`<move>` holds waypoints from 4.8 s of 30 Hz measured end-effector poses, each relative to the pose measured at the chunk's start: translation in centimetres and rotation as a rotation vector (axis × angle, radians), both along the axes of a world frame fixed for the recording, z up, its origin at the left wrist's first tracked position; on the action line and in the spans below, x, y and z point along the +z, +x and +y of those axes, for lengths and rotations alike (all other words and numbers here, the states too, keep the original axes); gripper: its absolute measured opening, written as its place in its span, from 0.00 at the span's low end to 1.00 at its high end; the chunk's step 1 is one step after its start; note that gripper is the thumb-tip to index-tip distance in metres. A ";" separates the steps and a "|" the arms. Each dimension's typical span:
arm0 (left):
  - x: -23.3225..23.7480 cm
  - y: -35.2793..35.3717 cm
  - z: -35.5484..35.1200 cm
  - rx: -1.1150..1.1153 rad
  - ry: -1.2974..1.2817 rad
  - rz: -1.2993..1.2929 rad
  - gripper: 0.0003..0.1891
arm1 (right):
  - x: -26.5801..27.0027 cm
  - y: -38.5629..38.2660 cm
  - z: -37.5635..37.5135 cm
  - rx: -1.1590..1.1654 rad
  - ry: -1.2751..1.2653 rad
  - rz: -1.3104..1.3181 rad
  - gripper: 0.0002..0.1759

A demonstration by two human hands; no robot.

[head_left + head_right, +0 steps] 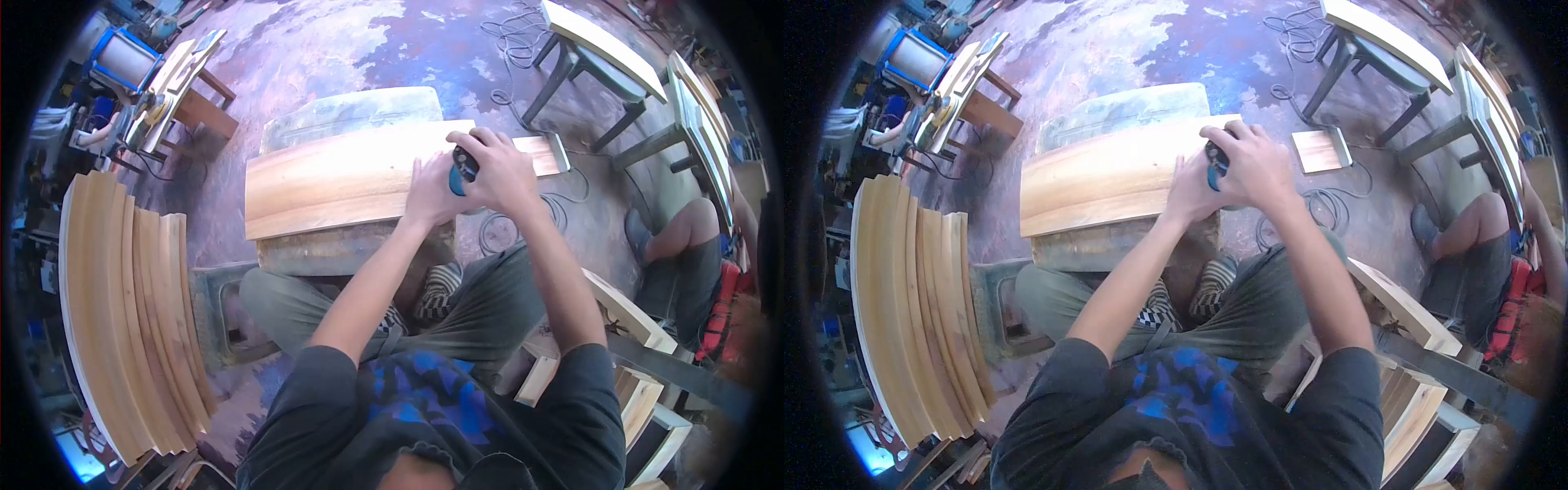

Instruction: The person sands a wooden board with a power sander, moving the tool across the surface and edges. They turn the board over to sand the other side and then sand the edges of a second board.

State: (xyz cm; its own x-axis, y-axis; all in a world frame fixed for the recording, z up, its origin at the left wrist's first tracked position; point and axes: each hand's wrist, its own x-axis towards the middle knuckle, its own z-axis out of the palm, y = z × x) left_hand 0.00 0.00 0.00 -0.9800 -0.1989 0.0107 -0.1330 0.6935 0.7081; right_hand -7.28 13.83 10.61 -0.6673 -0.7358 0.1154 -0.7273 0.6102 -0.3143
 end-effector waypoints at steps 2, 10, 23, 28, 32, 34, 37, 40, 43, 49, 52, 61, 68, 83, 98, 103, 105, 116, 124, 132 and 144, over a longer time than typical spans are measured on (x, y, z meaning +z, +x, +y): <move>0.6 0.0 0.1 -0.055 0.020 -0.061 0.61 | -1.1 -1.3 0.9 0.056 -0.036 0.094 0.38; -1.8 2.1 4.4 -0.097 -0.788 0.140 0.47 | 1.3 -6.0 8.6 -0.040 0.134 0.229 0.34; 11.7 0.1 -1.7 -0.345 -0.594 0.148 0.19 | 16.6 -6.8 13.1 -0.176 -0.107 0.344 0.37; 12.2 -2.1 -7.8 -0.123 -0.580 0.365 0.30 | 22.4 -4.8 7.8 0.017 -0.085 0.272 0.41; 11.4 -0.2 -11.6 0.076 -0.662 0.417 0.35 | 21.3 -5.3 2.5 0.147 -0.058 0.187 0.44; 11.7 0.8 -12.4 0.074 -0.690 0.374 0.36 | 20.2 -5.0 -0.5 0.157 -0.020 0.153 0.46; 11.4 1.7 -13.9 0.084 -0.748 0.362 0.35 | 18.1 -5.2 -4.3 0.206 0.035 0.047 0.44; 11.0 2.3 -14.4 0.104 -0.712 0.346 0.37 | 17.3 -4.1 -6.4 0.190 0.023 0.079 0.44; 15.0 3.2 -14.2 0.079 -0.461 0.171 0.43 | 16.8 -3.9 -8.1 0.192 0.018 0.133 0.43; 14.5 1.1 -17.2 -0.197 0.252 0.106 0.60 | 16.9 -3.0 -9.6 0.214 0.029 0.170 0.43; 15.3 -0.8 -14.6 -0.155 0.245 0.051 0.59 | 16.5 -3.2 -9.8 0.242 -0.021 0.187 0.43; 16.5 -1.7 -11.3 -0.077 -0.037 0.014 0.62 | 16.4 -3.4 -8.2 0.193 0.001 0.184 0.43; 16.5 -3.2 -9.7 -0.078 -0.086 -0.036 0.63 | 16.1 -4.9 -6.4 0.181 -0.023 0.179 0.43; 17.0 -4.1 -7.9 -0.088 -0.087 0.003 0.59 | 15.8 -5.8 -4.9 0.138 -0.025 0.227 0.42; 16.6 -4.9 -6.7 -0.051 -0.081 0.024 0.59 | 16.7 -5.9 -3.9 0.125 -0.011 0.206 0.40; 16.1 -4.8 -7.2 -0.066 -0.128 0.095 0.59 | 16.2 -6.5 -4.5 0.168 -0.058 0.201 0.40; 15.8 -4.9 -7.3 -0.061 -0.141 0.106 0.60 | 16.2 -6.4 -4.6 0.170 -0.065 0.199 0.41; 15.8 -4.8 -8.1 -0.058 -0.163 0.116 0.61 | 16.1 -5.9 -5.3 0.171 -0.105 0.222 0.39; 14.5 -4.0 -10.9 0.000 -0.187 0.206 0.61 | 15.1 -5.8 -8.1 0.215 -0.137 0.287 0.38; 14.9 -1.9 -14.6 0.052 -0.189 0.198 0.57 | 15.6 -4.0 -12.3 0.232 -0.109 0.272 0.39; 13.7 0.6 -19.7 0.121 -0.294 0.362 0.54 | 14.9 -2.6 -17.8 0.330 -0.166 0.291 0.37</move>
